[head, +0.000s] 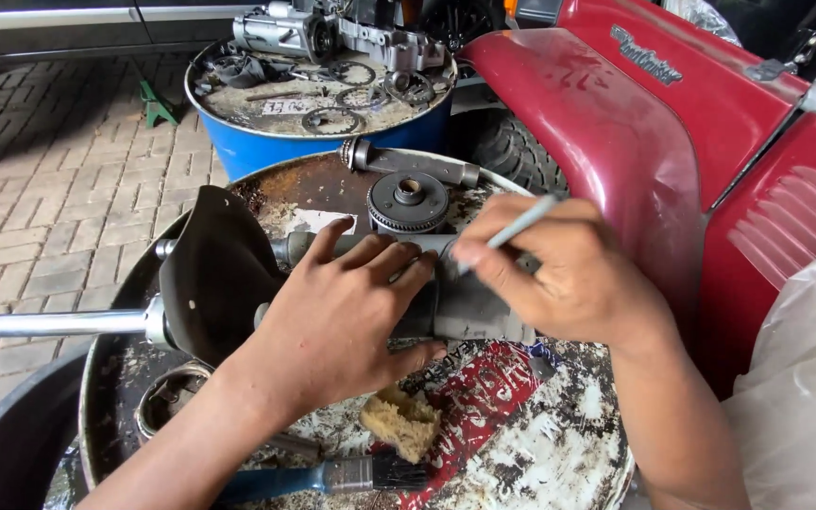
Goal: Scraping, marking, and cleaning a metal automotive strut assembly on a barrel-top workbench
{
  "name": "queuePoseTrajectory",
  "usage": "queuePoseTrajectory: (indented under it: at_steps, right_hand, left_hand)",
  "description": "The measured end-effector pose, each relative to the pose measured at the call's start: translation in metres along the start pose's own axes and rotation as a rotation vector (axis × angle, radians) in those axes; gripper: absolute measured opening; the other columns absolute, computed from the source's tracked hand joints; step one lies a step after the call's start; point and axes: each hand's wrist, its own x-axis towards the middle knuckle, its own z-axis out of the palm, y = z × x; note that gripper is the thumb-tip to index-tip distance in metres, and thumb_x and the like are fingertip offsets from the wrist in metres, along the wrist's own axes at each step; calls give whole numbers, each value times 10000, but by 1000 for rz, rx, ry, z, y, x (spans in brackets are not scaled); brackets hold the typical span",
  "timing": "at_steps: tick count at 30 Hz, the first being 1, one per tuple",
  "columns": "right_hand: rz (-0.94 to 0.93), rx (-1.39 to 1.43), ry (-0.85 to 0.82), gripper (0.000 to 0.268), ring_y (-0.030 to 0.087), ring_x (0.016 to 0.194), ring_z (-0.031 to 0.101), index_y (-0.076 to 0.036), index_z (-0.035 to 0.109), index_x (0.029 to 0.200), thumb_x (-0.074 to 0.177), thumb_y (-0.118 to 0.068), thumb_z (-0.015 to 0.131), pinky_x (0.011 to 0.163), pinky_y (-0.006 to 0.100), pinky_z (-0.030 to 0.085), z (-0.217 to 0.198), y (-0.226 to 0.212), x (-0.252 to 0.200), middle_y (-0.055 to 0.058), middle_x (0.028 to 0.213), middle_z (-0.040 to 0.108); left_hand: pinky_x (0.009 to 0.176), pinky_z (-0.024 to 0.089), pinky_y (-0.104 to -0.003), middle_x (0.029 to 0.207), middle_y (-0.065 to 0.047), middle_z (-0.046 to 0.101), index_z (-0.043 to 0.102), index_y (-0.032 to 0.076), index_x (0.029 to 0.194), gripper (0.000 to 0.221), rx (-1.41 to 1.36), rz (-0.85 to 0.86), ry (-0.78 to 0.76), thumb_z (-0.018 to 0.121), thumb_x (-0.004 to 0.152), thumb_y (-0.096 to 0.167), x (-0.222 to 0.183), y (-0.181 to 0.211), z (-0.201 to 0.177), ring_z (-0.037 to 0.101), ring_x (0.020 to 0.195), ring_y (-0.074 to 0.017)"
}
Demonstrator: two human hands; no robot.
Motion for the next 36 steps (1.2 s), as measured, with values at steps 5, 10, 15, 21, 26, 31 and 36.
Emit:
queuePoseTrajectory:
  at_steps: [5, 10, 15, 21, 26, 31, 36]
  right_hand:
    - [-73, 85, 37, 142, 231, 686, 670, 91, 665, 889, 968, 26, 566, 568, 266, 577, 1, 1, -7, 147, 779, 688]
    - [-34, -101, 57, 196, 284, 737, 612, 119, 630, 846, 1001, 16, 567, 645, 366, 504, -5, 4, -3, 170, 792, 652]
    - [30, 98, -100, 243, 211, 676, 614, 24, 645, 833, 1009, -86, 519, 627, 336, 533, -1, 0, -6, 102, 763, 644]
    - [15, 15, -57, 237, 200, 595, 478, 23, 549, 762, 998, -1, 538, 568, 344, 411, -1, -8, -4, 90, 674, 537]
    - [21, -112, 26, 281, 229, 585, 556, 67, 601, 776, 1024, -41, 524, 462, 333, 430, 1, 11, -11, 154, 728, 608]
    - [50, 61, -115, 311, 163, 555, 463, -20, 565, 699, 1002, -75, 521, 488, 311, 403, 10, 9, -14, 66, 669, 550]
    - [-37, -6, 75, 272, 234, 616, 523, 57, 567, 758, 1008, -28, 500, 562, 363, 427, 5, 5, -11, 135, 692, 574]
  left_hand:
    - [969, 410, -598, 1234, -123, 694, 636, 53, 1322, 785, -25, -1, 8, 622, 877, 700, 0, -3, -1, 638, 1147, -335]
    - [1013, 378, -547, 1393, -117, 629, 504, 58, 1487, 872, -118, 17, 28, 654, 878, 662, 0, -8, 4, 588, 1253, -320]
    - [939, 411, -536, 1354, -99, 662, 540, 47, 1455, 842, -143, 19, 57, 676, 856, 623, 2, -8, 10, 608, 1237, -309]
    - [908, 411, -513, 1349, -88, 665, 531, 34, 1463, 839, -172, 19, 63, 684, 856, 592, 1, -7, 13, 606, 1234, -300]
    - [944, 401, -524, 1352, -104, 658, 512, 28, 1478, 850, -185, 26, 47, 694, 865, 588, 1, -6, 13, 596, 1246, -310]
    - [912, 395, -512, 1367, -101, 663, 516, 13, 1478, 849, -208, 15, 49, 681, 860, 572, 1, -6, 13, 602, 1238, -305]
    - [911, 402, -503, 1342, -97, 672, 521, 14, 1474, 842, -182, 27, 75, 692, 857, 562, 0, -6, 15, 609, 1227, -301]
